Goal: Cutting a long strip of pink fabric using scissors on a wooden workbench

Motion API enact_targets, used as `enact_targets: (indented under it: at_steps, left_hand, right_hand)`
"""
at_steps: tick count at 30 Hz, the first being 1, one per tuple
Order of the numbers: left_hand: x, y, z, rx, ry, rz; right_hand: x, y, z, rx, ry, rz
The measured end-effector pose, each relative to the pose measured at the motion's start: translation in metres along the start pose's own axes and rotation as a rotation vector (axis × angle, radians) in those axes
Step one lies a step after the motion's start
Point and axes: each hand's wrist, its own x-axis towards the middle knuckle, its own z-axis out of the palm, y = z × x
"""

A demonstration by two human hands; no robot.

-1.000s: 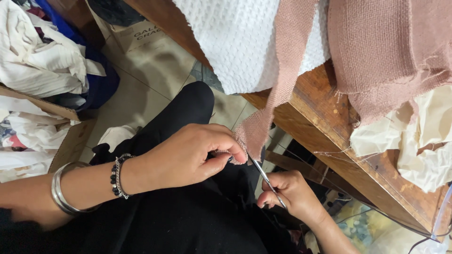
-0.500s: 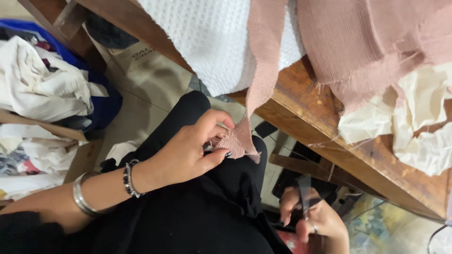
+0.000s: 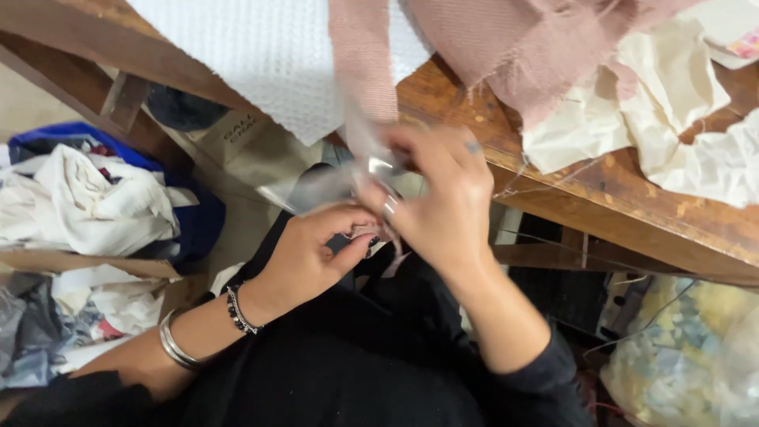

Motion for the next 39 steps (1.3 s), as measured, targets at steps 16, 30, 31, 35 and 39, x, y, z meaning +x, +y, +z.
enact_targets:
  at_steps: [16,30,31,35,39]
  left_hand:
    - [0.015,0.019,0.034,0.126,0.009,0.368]
    - [-0.002,0.011,0.029,0.042,-0.037,0.344]
    - [0.000,0.007,0.031,0.051,-0.038,0.358]
    - [0.006,-0.002,0.037,0.090,-0.036,0.391]
    - [0.013,-0.005,0.031,0.117,0.058,0.412]
  right_hand:
    - [-0.039,0.043,-0.037,0.341,0.237,0.807]
    - [0.071,0.020,-0.023,-0.075,-0.194,0.275]
    - [0.091,0.028,-0.003,-0.077,-0.180,0.268]
    - [0.162,0.070,0.058,-0.404,-0.288,0.347]
    - [0.195,0.128,0.077,-0.477,-0.323,0.391]
